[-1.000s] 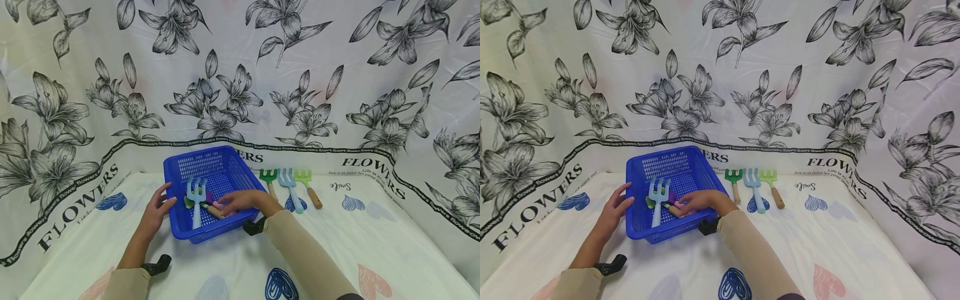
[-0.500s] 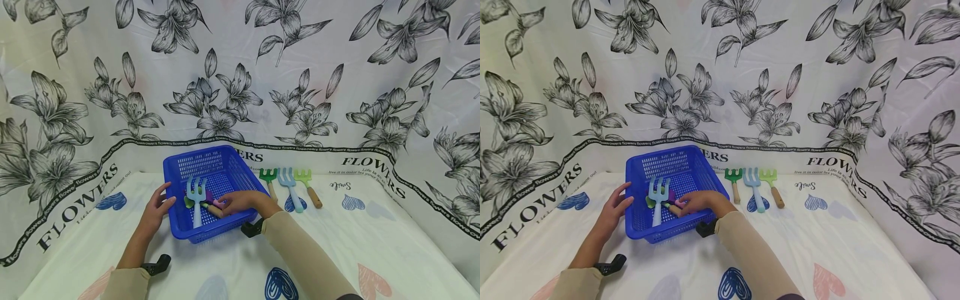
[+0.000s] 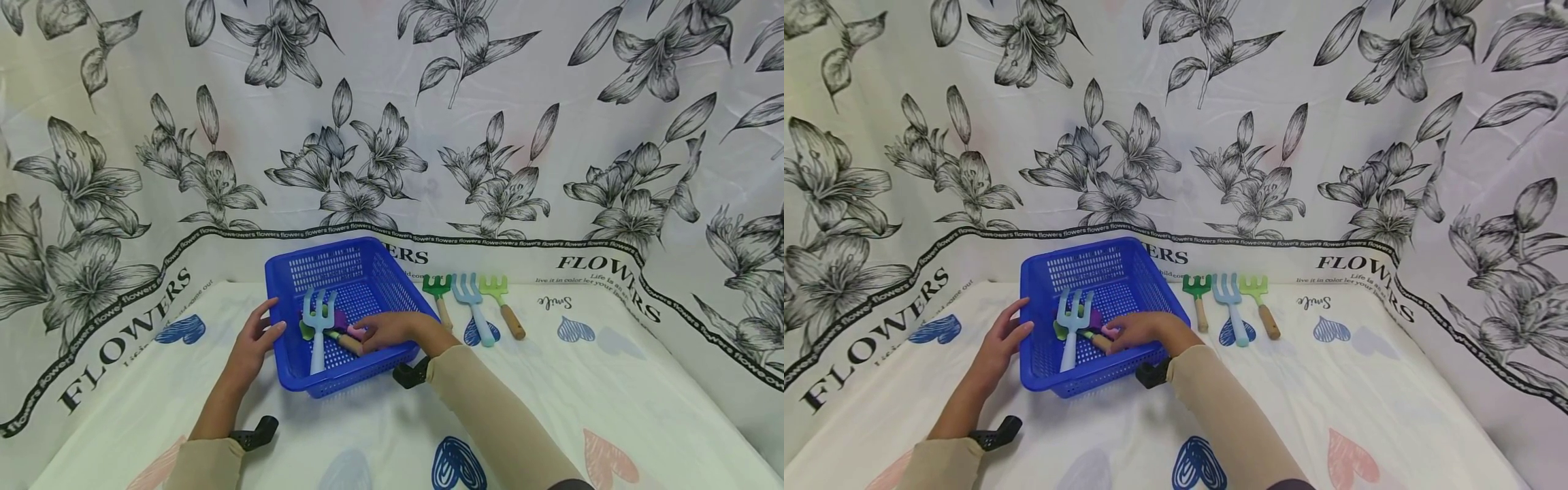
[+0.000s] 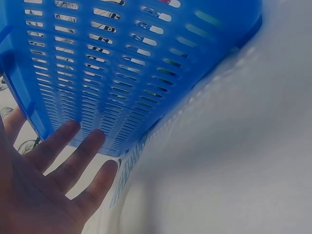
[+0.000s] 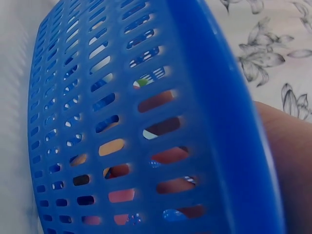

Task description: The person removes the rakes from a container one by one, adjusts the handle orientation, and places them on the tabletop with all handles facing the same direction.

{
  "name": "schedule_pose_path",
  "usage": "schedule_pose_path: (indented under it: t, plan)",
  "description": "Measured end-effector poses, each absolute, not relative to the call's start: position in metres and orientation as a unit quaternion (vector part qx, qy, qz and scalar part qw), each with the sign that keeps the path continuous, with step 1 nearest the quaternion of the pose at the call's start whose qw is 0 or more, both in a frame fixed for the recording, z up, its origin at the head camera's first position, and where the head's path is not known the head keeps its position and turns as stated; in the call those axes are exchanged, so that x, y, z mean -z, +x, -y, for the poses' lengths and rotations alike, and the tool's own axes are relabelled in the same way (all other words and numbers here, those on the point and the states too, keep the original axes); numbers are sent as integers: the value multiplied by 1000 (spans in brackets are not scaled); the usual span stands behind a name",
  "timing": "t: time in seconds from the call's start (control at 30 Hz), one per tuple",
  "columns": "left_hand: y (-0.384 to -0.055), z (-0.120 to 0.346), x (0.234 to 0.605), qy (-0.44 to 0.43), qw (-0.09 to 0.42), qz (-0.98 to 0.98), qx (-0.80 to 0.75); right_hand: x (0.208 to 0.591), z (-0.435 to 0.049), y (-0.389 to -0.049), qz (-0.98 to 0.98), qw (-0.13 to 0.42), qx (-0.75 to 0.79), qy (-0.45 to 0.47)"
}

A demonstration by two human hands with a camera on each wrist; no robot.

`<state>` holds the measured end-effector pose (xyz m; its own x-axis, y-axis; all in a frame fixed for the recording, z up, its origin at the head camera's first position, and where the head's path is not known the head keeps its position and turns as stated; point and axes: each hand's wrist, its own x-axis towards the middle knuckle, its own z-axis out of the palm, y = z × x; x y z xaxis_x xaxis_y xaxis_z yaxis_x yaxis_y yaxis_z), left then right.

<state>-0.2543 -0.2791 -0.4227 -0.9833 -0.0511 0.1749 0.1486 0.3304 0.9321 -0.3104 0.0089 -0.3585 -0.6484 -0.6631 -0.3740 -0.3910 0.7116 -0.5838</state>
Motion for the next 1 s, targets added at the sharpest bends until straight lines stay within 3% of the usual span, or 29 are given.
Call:
schedule_pose_path:
  t: [0.23,0.57,1.0]
  plan:
    - [-255,279,422,-31,85,813,576,361,-12,-313,-875,247,279,-309]
    - [-254,280,421,-35,85,810,579,361,-16,-313,-879,139,326,-319]
    - [-254,280,422,-37,83,806,586,360,-19,-310,-875,62,409,-251]
